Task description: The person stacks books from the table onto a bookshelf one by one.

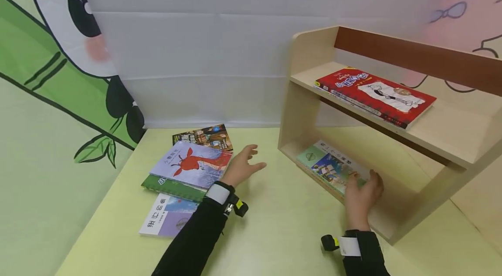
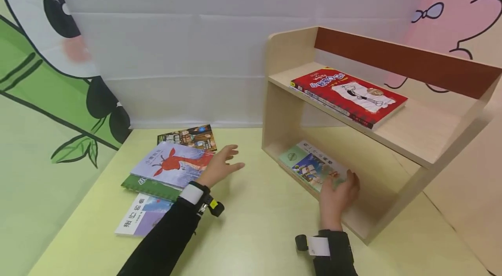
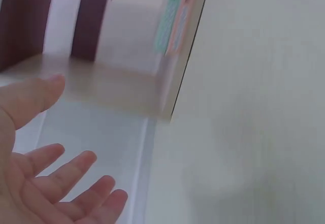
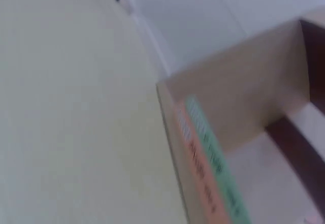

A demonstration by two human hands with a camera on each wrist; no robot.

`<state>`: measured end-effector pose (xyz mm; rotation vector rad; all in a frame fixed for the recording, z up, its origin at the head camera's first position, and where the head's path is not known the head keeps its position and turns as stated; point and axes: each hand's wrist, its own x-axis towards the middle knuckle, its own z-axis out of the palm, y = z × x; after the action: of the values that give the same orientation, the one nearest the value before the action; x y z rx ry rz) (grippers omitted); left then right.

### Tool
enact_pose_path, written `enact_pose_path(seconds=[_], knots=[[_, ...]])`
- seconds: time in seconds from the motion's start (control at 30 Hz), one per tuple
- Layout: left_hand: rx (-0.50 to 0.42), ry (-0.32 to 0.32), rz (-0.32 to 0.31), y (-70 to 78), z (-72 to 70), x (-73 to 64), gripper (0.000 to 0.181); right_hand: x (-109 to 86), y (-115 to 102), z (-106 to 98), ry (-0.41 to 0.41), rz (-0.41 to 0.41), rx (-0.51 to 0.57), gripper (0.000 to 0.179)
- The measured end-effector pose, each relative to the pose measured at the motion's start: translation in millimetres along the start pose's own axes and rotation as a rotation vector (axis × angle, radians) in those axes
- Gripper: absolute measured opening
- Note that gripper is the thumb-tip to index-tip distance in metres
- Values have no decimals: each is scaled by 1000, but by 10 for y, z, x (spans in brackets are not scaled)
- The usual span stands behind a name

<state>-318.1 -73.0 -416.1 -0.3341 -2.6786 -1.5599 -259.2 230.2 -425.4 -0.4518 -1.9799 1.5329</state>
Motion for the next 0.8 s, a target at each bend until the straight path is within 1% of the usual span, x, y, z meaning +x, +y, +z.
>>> enact_pose_path(seconds=[0.07, 0.1, 0.2, 0.3, 0.43, 0.5, 0.57, 0.63, 0.7, 0.8], knots=[[8, 44, -22, -91, -246, -114, 66, -82, -114, 51, -74, -4, 47, 61], [16, 64, -39, -142, -364, -176, 65, -126, -169, 85, -128, 5, 65, 61], [20, 120, -88, -310, -708, -369, 64, -280, -306, 217, -325, 63, 107, 61], [39, 177, -153, -458, -1029, -562, 63, -423, -382, 378, -486, 109, 137, 59], [48, 265, -206, -647, -1383, -754, 63, -599, -395, 626, -615, 136, 203, 54], [57, 318, -238, -735, -1518, -829, 62, -704, -385, 771, -668, 163, 267, 51], [80, 368, -289, -830, -1624, -891, 63, -836, -372, 909, -729, 215, 333, 49], [99, 396, -343, -924, -1703, -939, 64, -984, -365, 1042, -790, 282, 401, 49], [106, 397, -392, -1010, -1759, -969, 67, -1128, -362, 1170, -853, 341, 448, 49], [120, 371, -438, -1126, -1833, -980, 72, -1289, -386, 1362, -933, 392, 471, 51]])
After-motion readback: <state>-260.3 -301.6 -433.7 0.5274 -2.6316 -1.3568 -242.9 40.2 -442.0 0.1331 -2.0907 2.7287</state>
